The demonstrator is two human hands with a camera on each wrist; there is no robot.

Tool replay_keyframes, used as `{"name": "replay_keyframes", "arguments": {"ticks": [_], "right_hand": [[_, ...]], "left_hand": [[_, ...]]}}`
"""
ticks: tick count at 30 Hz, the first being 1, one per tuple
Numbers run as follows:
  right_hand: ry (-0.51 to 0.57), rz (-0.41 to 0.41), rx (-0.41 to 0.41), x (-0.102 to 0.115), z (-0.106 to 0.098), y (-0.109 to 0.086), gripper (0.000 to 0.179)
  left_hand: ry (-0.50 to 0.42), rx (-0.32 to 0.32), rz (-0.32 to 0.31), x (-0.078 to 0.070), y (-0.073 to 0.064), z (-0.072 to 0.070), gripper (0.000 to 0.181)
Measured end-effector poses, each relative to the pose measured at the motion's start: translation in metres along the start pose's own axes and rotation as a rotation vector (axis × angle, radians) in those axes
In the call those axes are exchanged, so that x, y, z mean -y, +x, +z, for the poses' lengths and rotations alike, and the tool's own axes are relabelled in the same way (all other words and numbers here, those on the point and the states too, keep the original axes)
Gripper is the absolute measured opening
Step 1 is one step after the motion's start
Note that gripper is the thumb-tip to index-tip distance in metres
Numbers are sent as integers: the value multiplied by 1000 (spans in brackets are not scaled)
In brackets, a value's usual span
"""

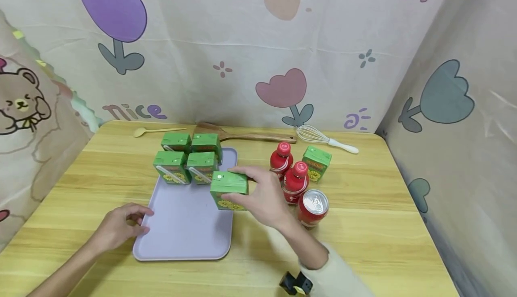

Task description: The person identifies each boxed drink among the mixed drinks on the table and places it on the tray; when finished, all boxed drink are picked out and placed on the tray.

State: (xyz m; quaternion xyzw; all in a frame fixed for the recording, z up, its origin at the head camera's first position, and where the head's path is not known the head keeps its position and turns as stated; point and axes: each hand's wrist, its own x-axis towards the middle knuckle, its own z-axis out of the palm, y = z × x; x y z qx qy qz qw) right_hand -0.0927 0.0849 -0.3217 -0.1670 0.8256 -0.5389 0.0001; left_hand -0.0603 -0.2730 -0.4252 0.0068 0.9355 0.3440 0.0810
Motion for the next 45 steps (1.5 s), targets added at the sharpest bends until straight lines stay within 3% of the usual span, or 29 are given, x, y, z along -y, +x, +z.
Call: {"name": "replay_keyframes", "arguments": {"ticks": [11,23,37,45], "right_hand": [[39,0,28,-18,53,32,47],[38,-21,51,-25,96,51,47],[26,26,111,-23,132,64,47],[-44,-30,105,-18,151,66,48]], "left_hand": [[-8,5,-13,-2,-1,0,34],[9,-5,-10,-2,-2,-3,34],[4,-6,-1,0,1,0,33],[13,-1,-2,-1,2,0,33]]}}
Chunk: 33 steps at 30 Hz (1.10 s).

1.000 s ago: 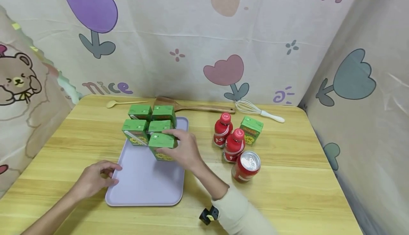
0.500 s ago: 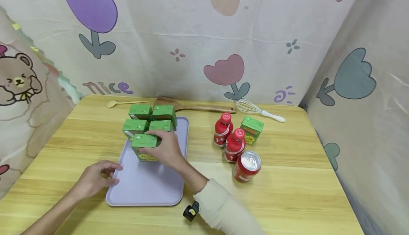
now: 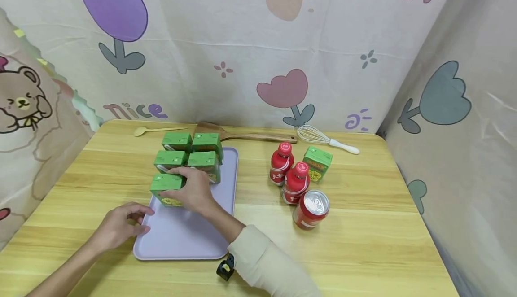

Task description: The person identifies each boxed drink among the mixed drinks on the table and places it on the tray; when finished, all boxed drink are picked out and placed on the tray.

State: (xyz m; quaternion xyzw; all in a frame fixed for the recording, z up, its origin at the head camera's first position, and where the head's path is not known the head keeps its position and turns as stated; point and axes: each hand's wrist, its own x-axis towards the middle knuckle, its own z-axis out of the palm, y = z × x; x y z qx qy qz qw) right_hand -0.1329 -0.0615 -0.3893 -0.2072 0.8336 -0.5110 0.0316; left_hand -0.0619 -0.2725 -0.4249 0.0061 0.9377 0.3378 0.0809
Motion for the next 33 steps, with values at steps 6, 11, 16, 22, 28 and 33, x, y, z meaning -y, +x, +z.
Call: {"name": "replay_keyframes", "arguments": {"ticks": [6,11,16,22,28,33], "right_hand": [[-33,17,3,3,9,3,48],[-36,46,3,3,12,3,48],[-45,29,-5,4,14,4,47],[-36,7,7,6,15,4,48],[-65,1,12,9,12,2,57],[-74,-36,20,12,5,-2,59]], "left_hand": [[-7,7,-5,1,0,0,33],[-13,3,-4,1,-1,1,33],[-14,-3,-2,0,-1,1,32],[-19,-2,-7,1,-1,1,32],[-20,3,-15,1,-1,1,33],[-20,3,-12,0,-2,1,32]]}}
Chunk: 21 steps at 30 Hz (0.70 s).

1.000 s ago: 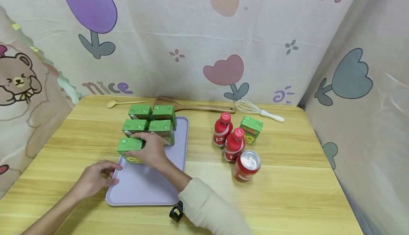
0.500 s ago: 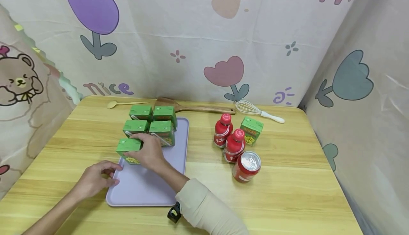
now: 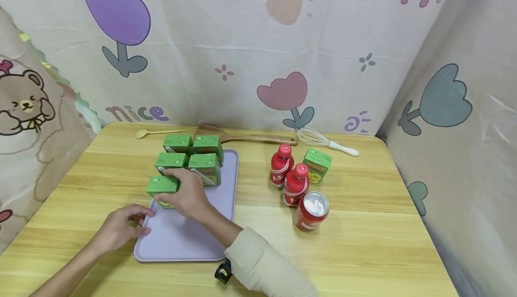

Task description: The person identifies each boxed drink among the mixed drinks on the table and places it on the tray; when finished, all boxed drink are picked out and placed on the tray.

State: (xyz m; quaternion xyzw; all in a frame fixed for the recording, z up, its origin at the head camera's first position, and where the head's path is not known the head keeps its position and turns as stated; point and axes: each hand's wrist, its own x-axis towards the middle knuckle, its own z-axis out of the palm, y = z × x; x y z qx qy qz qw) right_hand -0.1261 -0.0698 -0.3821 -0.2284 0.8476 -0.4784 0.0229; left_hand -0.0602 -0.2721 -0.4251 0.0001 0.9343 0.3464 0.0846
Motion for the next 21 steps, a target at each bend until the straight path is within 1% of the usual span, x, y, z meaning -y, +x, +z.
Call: {"name": "replay_keyframes", "arguments": {"ticks": [3,7,10,15,21], "right_hand": [[-22,-49,3,0,-5,-4,59],[-82,-121,-18,1,-17,-13,58],[-75,-123,-23,3,-30,-23,59],[-10,-110,-15,2,-54,-43,59],[7,-138,2,-1,-92,-66,59]], "left_hand": [[-2,-3,1,0,0,0,32],[-5,-9,1,0,0,0,33],[-4,-14,4,0,0,1,33],[-2,-18,14,1,1,1,33],[6,-17,20,0,1,1,32]]}}
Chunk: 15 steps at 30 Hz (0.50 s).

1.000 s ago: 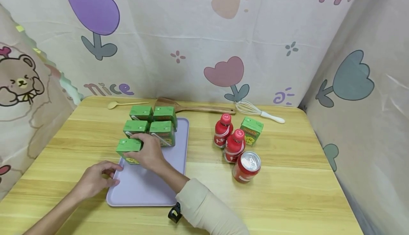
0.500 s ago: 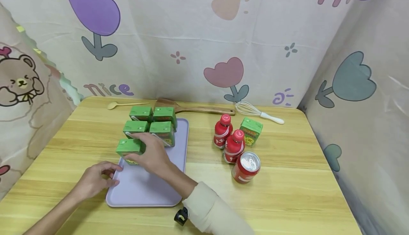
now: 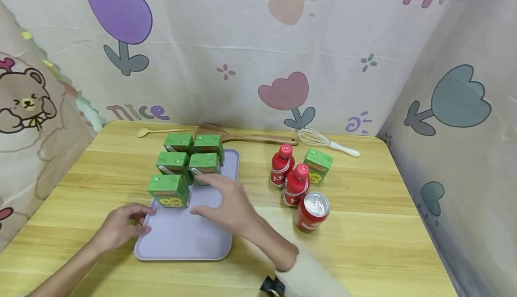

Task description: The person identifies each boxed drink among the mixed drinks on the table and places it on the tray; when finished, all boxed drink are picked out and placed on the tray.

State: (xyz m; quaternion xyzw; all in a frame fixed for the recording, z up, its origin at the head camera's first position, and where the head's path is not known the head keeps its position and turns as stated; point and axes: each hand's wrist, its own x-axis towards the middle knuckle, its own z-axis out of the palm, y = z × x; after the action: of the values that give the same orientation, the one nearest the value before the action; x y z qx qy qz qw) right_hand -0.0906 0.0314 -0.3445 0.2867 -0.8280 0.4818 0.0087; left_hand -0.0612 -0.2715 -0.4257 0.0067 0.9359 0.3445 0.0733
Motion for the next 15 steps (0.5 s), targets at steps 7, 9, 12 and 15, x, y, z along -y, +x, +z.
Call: {"name": "replay_keyframes", "arguments": {"ticks": [7,9,12,15], "right_hand": [[-45,27,-73,3,-58,-31,63],[21,21,-106,0,-74,-38,63],[127,4,-168,-6,-99,-48,62],[160,10,-230,-14,-126,-55,64]], "left_hand": [[-3,9,-8,-1,1,-1,32],[-5,10,-14,-1,0,-1,32],[-8,11,-22,-1,0,-1,32],[-11,14,-29,-1,-1,-1,32]]}}
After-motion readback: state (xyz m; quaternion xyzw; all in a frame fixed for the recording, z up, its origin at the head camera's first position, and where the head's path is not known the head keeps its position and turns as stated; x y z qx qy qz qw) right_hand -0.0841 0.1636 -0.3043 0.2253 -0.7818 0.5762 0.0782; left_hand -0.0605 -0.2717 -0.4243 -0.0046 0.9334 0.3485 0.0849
